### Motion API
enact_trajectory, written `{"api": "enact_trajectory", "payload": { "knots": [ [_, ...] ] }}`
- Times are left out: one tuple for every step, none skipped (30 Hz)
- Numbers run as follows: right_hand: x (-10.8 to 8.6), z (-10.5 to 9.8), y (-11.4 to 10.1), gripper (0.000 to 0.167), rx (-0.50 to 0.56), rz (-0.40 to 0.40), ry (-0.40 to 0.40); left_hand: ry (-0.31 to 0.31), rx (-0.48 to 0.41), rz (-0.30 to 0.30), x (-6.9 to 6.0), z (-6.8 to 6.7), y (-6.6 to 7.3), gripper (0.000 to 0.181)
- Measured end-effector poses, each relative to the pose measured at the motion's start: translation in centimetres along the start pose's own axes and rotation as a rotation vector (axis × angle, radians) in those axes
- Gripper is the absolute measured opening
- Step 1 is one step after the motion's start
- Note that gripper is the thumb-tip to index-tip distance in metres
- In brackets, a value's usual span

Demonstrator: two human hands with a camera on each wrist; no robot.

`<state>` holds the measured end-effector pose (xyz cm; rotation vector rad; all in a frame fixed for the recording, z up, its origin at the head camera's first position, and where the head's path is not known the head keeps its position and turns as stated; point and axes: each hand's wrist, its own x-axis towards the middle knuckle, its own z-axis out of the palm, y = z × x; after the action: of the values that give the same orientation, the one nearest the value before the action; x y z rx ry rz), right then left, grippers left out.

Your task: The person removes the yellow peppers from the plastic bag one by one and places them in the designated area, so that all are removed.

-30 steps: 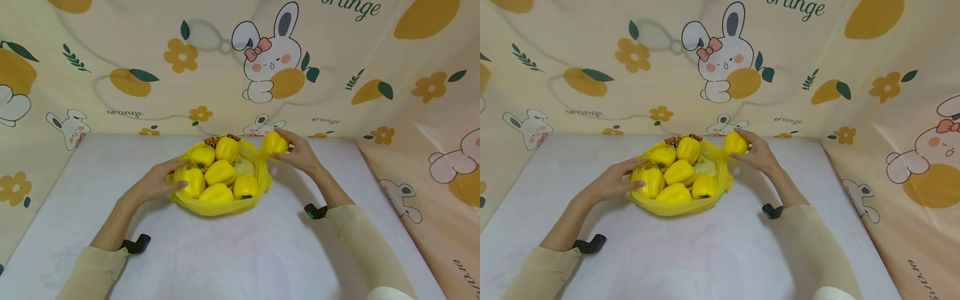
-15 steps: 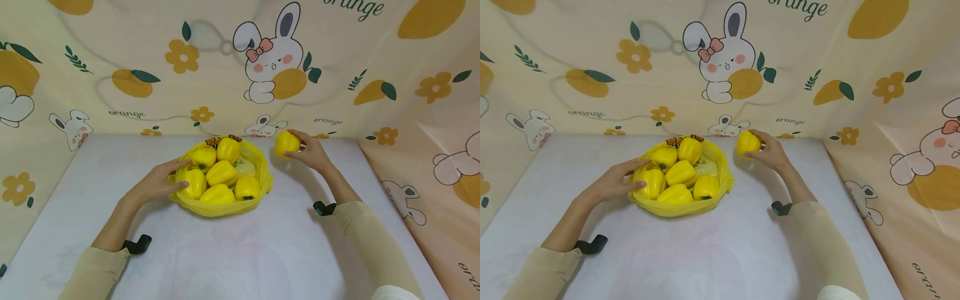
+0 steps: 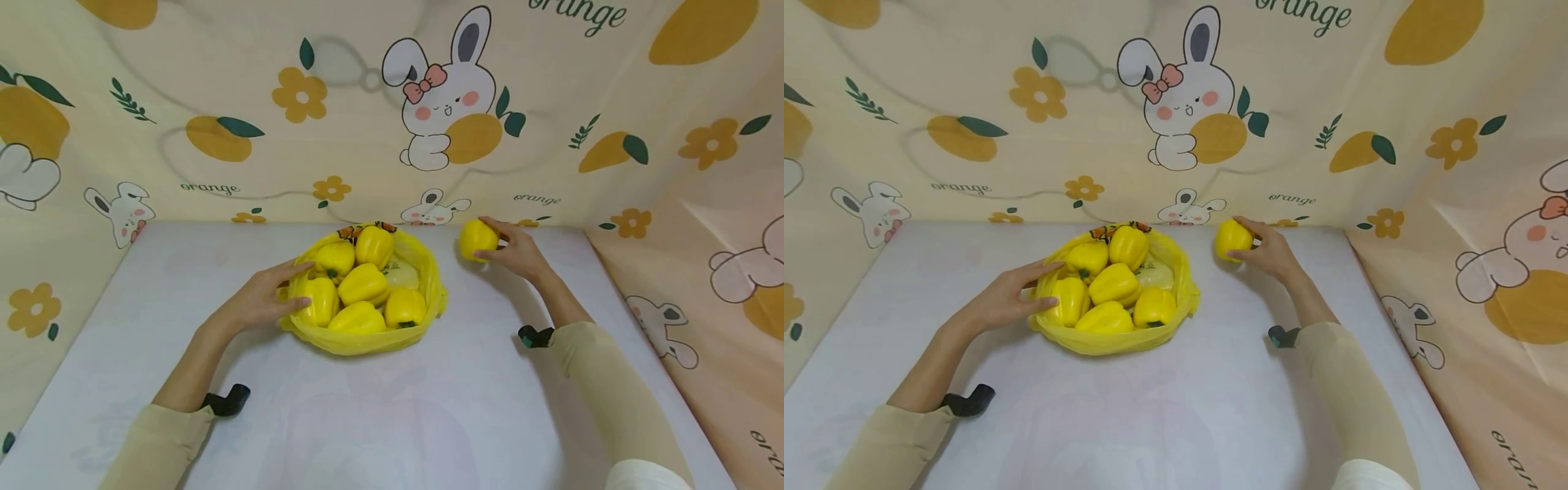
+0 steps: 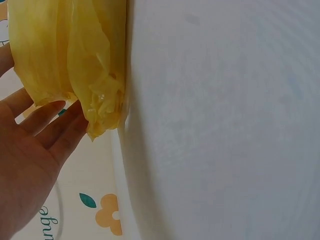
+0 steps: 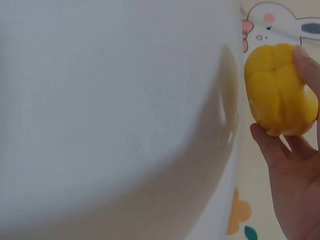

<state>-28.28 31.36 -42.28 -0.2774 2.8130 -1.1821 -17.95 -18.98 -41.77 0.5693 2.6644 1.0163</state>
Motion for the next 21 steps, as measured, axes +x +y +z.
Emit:
{"api": "enact_trajectory", "payload": {
  "knots": [
    [0.0,0.0,0.2,0.081,-0.003,0.0,-0.002,0.0,0.001,0.002,0.0,0.0,0.0,0.071],
    [0.0,-0.1,0.4,0.081,0.0,-0.002,-0.004,0.001,0.001,0.005,0.0,0.0,0.0,0.071],
    [0.0,-0.1,0.5,0.081,0.003,-0.004,-0.009,0.001,0.001,0.008,0.0,0.0,0.0,0.071],
    [0.0,-0.1,0.6,0.081,0.007,-0.008,-0.013,0.001,0.003,0.012,0.0,0.1,0.0,0.071],
    [0.0,-0.2,0.7,0.08,0.015,-0.01,-0.017,0.003,0.004,0.019,0.0,0.1,-0.1,0.071],
    [0.0,-0.2,0.7,0.08,0.023,-0.007,-0.023,0.004,0.004,0.026,0.0,0.1,-0.1,0.071],
    [0.0,-0.2,0.8,0.08,0.03,-0.002,-0.028,0.005,0.003,0.033,0.0,0.1,-0.2,0.071],
    [0.0,-0.2,0.8,0.08,0.039,0.005,-0.031,0.007,0.003,0.04,0.0,0.1,-0.2,0.071],
    [0.0,-0.2,0.9,0.08,0.054,0.012,-0.036,0.008,0.001,0.047,0.0,0.2,-0.2,0.071],
    [-0.1,-0.2,1.0,0.08,0.067,0.022,-0.042,0.008,0.0,0.051,0.0,0.2,-0.3,0.071],
    [-0.2,-0.3,0.7,0.079,0.085,0.038,-0.054,0.009,-0.002,0.058,0.0,0.2,-0.3,0.071],
    [-0.4,-0.4,0.4,0.08,0.1,0.051,-0.067,0.009,-0.001,0.058,0.0,0.2,-0.3,0.071],
    [-0.4,-0.5,0.5,0.08,0.117,0.061,-0.077,0.009,0.0,0.06,0.0,0.2,-0.3,0.071],
    [-0.4,-0.6,0.6,0.08,0.134,0.068,-0.088,0.009,0.001,0.06,0.0,0.2,-0.3,0.071],
    [-0.3,-0.7,0.8,0.08,0.152,0.071,-0.098,0.008,0.0,0.059,0.0,0.2,-0.3,0.071],
    [-0.3,-0.7,1.0,0.08,0.164,0.074,-0.104,0.01,0.0,0.059,0.0,0.2,-0.3,0.071],
    [-0.3,-0.8,1.1,0.08,0.178,0.072,-0.112,0.012,0.0,0.058,0.0,0.2,-0.3,0.071],
    [-0.2,-0.7,1.6,0.08,0.19,0.065,-0.112,0.013,0.001,0.055,0.0,0.2,-0.3,0.071],
    [-0.1,-0.6,2.1,0.079,0.209,0.059,-0.111,0.013,0.001,0.055,0.0,0.2,-0.3,0.07],
    [-0.1,-0.6,2.2,0.078,0.225,0.056,-0.115,0.013,-0.002,0.052,0.0,0.2,-0.2,0.07],
    [-0.2,-0.6,2.1,0.078,0.247,0.056,-0.117,0.013,-0.005,0.051,0.0,0.2,-0.2,0.07]
  ]
}}
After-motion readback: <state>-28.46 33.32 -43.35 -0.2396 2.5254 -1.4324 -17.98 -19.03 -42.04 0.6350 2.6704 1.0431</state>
